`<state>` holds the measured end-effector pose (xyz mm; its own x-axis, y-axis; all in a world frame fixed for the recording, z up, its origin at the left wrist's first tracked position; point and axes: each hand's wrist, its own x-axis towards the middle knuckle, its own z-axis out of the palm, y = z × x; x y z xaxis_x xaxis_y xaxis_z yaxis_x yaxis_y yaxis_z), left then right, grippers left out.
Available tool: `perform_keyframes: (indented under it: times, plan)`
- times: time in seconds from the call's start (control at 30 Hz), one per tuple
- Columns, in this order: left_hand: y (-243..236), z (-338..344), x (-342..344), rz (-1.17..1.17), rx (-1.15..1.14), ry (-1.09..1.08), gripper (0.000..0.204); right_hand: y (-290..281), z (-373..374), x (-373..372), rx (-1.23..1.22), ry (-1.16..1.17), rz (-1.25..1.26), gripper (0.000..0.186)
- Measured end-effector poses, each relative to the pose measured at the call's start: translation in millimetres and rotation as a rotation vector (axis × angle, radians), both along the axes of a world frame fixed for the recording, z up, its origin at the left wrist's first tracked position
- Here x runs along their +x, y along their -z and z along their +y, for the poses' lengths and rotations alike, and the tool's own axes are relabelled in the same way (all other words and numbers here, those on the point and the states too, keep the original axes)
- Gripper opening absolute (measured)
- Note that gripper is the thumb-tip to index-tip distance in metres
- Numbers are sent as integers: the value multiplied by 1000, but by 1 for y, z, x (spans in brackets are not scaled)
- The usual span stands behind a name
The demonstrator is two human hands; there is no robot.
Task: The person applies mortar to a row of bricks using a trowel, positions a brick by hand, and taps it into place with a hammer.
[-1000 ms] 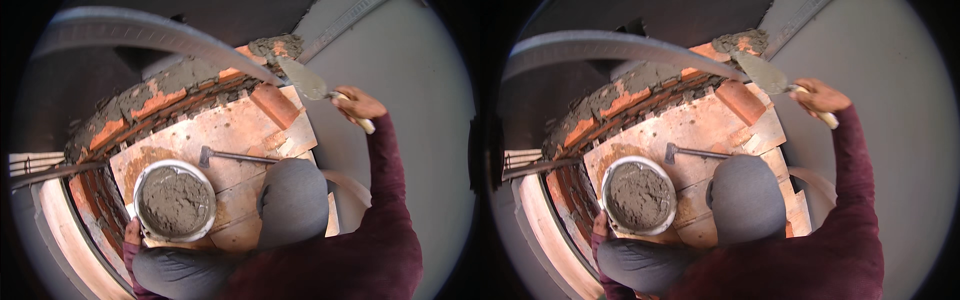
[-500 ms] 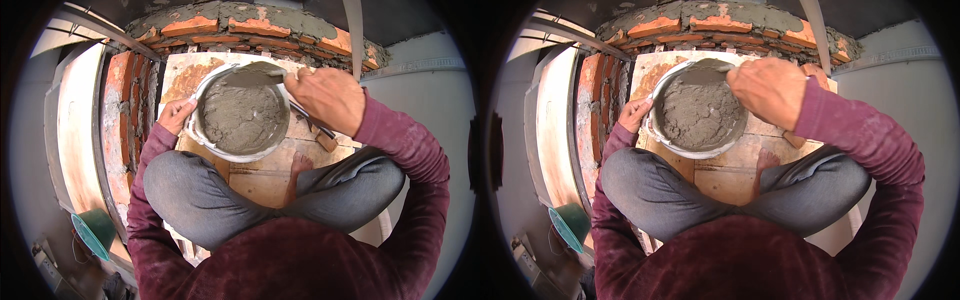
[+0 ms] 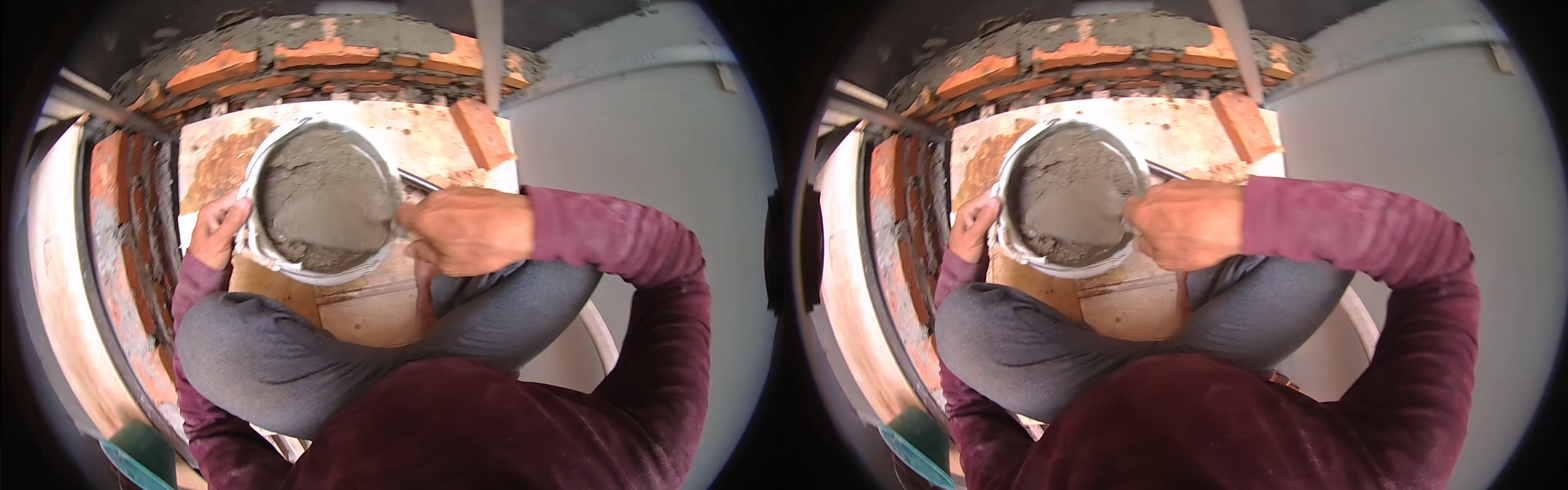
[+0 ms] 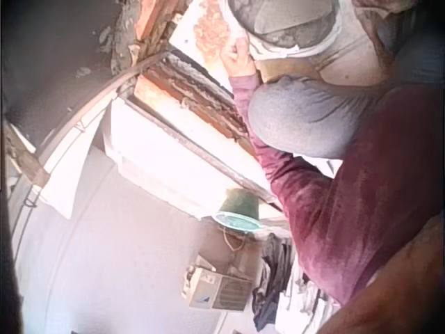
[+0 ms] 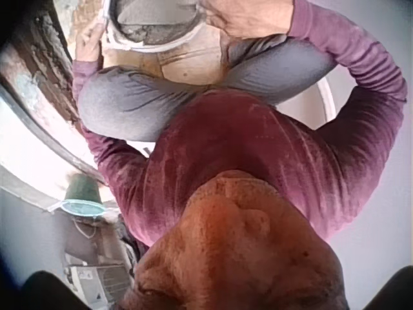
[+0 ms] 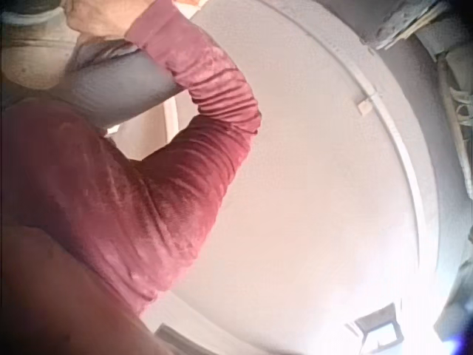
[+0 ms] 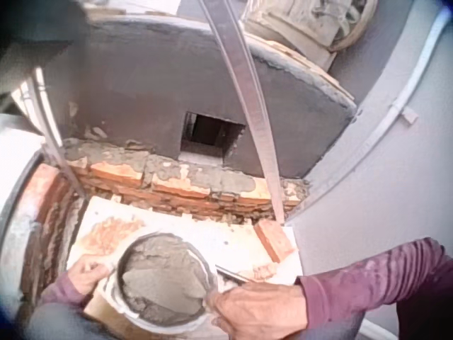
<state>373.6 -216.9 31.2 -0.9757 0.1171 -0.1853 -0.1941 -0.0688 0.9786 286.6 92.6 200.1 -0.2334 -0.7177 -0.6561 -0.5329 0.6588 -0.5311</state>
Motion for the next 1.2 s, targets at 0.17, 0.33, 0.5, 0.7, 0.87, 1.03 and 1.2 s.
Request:
perform_keyframes:
  times: [0.17, 0.33, 0.5, 0.7, 0.87, 1.03, 1.2]
  plan:
    - [-7, 9, -7, -45, 66, 61, 48, -9, 5, 0, 127, -129, 218, 30]
    - [-8, 15, -13, 23, 95, 50, 55, 8, 4, 6, 128, -165, 284, 37]
    - [-14, 13, -9, 9, 102, 87, 58, 24, 2, 7, 41, -82, 58, 48]
    - [-18, 14, -11, -87, 105, 143, 60, 65, 37, -17, -335, -55, 19, 47]
    - [-25, 28, -14, -23, 95, 129, 66, 76, 67, -46, -6, 202, -496, 41]
    - [-19, 5, -7, -70, 42, 142, 71, 90, 92, -68, -135, 189, -653, 42]
    - [-11, -26, 2, -194, 11, 170, 65, 61, 160, -91, -145, 223, -583, 43]
